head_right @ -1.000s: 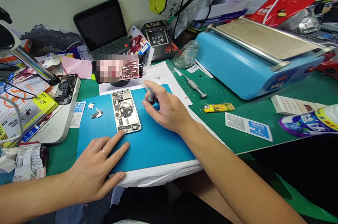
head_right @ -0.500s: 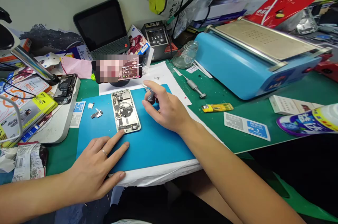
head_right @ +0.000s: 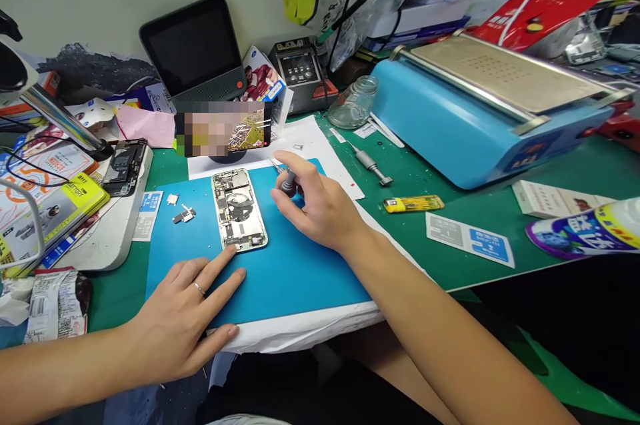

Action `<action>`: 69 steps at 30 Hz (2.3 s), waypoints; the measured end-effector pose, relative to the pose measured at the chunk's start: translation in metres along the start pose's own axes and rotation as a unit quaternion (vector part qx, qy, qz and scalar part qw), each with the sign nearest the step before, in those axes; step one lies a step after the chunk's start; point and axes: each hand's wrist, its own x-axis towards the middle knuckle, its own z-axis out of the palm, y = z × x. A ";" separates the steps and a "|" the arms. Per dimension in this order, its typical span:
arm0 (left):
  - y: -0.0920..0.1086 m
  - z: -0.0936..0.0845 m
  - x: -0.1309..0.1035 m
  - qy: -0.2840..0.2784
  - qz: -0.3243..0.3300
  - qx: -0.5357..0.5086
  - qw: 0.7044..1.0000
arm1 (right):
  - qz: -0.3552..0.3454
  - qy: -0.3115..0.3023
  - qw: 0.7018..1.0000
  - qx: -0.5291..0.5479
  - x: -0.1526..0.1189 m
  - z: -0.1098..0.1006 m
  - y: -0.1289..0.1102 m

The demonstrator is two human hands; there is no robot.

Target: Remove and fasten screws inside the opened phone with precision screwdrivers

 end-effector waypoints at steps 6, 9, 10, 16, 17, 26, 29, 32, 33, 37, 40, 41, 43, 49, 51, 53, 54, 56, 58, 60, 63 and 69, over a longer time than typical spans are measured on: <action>0.000 0.001 0.000 0.003 0.001 -0.004 1.000 | -0.001 0.001 1.000 -0.002 0.000 0.000 0.000; 0.000 0.002 -0.001 0.003 -0.002 -0.005 1.000 | -0.003 0.001 1.000 -0.002 0.000 0.000 0.000; 0.000 0.002 -0.001 0.005 -0.002 -0.004 1.000 | -0.001 0.000 1.000 -0.001 0.000 0.000 0.000; 0.000 0.002 -0.001 0.007 -0.001 -0.002 1.000 | 0.001 -0.002 1.000 -0.008 0.000 -0.001 -0.001; 0.000 0.002 -0.001 0.006 0.000 -0.002 1.000 | -0.001 -0.002 1.000 -0.007 0.000 -0.001 -0.001; 0.000 0.002 -0.001 0.004 -0.002 -0.005 1.000 | 0.000 0.000 1.000 -0.010 0.001 -0.002 -0.001; 0.000 0.002 -0.002 -0.001 -0.003 -0.005 1.000 | 0.002 0.000 1.000 -0.009 0.000 -0.001 -0.001; 0.000 0.001 -0.001 -0.009 -0.001 -0.004 1.000 | 0.004 0.000 1.000 -0.010 0.000 -0.001 -0.001; 0.000 0.001 -0.001 -0.009 -0.001 -0.003 1.000 | 0.006 -0.001 1.000 -0.010 -0.001 -0.001 -0.001; 0.000 0.001 -0.001 -0.009 -0.002 -0.001 1.000 | 0.009 0.002 1.000 -0.007 -0.001 -0.001 -0.001; 0.000 0.001 -0.001 -0.004 0.000 0.000 1.000 | 0.009 0.001 1.000 -0.004 -0.001 -0.001 -0.001; 0.000 0.001 -0.001 -0.003 0.001 0.000 1.000 | 0.008 0.000 1.000 -0.004 -0.001 -0.002 -0.001; -0.001 0.001 -0.001 -0.003 0.002 -0.001 1.000 | 0.004 0.002 1.000 -0.005 0.000 -0.002 -0.001; -0.001 0.001 -0.001 0.000 0.004 -0.002 1.000 | 0.002 0.000 1.000 -0.008 -0.001 -0.001 -0.001; -0.001 0.001 0.000 0.000 0.004 -0.003 1.000 | 0.002 -0.002 1.000 -0.008 -0.001 -0.001 -0.001; -0.001 0.001 0.000 0.000 0.003 -0.002 1.000 | 0.002 0.000 1.000 -0.008 -0.001 -0.001 -0.001; -0.001 0.001 0.000 0.000 0.002 -0.001 1.000 | 0.001 0.001 1.000 -0.008 -0.001 -0.001 -0.001; 0.000 0.001 0.000 0.000 0.003 0.002 1.000 | 0.000 0.001 1.000 -0.007 0.000 -0.001 0.000; 0.000 0.001 -0.001 -0.001 0.002 0.004 1.000 | -0.002 0.002 1.000 -0.004 0.000 -0.001 0.000; 0.001 0.000 -0.001 -0.002 0.000 0.005 1.000 | 0.000 0.001 1.000 0.000 0.000 -0.002 -0.001; 0.001 0.001 -0.002 -0.002 0.002 0.010 1.000 | 0.004 0.002 1.000 0.003 0.000 -0.002 -0.001; 0.001 0.002 -0.002 0.002 0.004 0.018 1.000 | 0.006 0.004 1.000 -0.003 -0.001 -0.002 -0.001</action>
